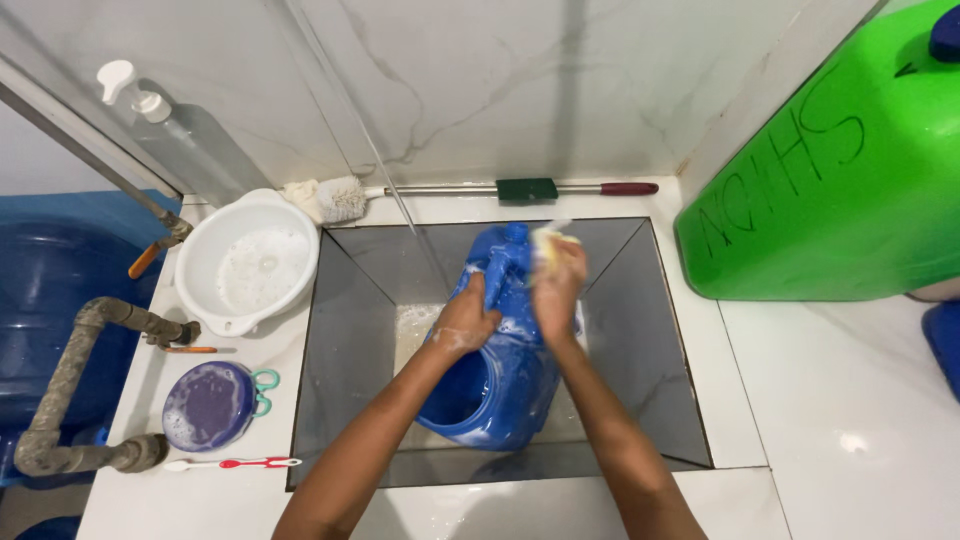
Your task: The person washes a large blue plastic container and its purple lid in a sink. They use a sponge and a toothbrush to scrub the exterior and interior surfaces, rinse the container under running water, and shake out excess water.
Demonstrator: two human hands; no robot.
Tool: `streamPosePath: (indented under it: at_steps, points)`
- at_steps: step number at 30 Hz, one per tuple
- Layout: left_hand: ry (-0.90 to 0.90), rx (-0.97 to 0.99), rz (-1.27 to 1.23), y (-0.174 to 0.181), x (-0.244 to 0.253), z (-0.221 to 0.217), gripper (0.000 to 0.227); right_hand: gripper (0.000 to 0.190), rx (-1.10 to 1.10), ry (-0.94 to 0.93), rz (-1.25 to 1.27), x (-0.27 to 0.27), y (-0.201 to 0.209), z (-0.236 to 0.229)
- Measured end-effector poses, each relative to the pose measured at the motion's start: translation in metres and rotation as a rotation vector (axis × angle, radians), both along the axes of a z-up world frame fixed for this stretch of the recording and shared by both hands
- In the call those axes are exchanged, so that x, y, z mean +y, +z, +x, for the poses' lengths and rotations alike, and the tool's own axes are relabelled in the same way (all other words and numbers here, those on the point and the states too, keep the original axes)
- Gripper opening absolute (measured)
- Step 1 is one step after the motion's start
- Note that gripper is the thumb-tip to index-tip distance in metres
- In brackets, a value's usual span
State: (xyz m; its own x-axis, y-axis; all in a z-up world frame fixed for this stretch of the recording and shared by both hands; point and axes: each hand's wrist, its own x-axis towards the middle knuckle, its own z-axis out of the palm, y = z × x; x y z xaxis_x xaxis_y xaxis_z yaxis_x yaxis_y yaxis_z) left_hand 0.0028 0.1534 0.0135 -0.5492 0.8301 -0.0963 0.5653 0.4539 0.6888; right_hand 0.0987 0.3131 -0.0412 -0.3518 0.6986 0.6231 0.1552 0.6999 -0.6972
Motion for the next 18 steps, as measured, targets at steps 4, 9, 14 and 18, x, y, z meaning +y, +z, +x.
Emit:
streamPosePath:
  at_steps: [4,9,14,18]
  points:
    - [-0.065,0.081,0.008,0.010,-0.029,0.000,0.060,0.031,-0.220,0.059,0.263,-0.050,0.059,0.006]
    - [0.131,0.085,-0.035,0.021,-0.046,-0.001,0.041,0.036,-0.199,-0.091,0.089,-0.036,0.058,0.012]
    - [0.193,0.072,0.025,0.015,-0.073,-0.001,0.049,0.034,-0.256,0.013,0.020,-0.023,-0.015,0.019]
    - [0.054,0.056,0.064,0.005,-0.111,0.001,0.051,0.036,-0.100,0.398,-1.016,0.019,-0.047,0.027]
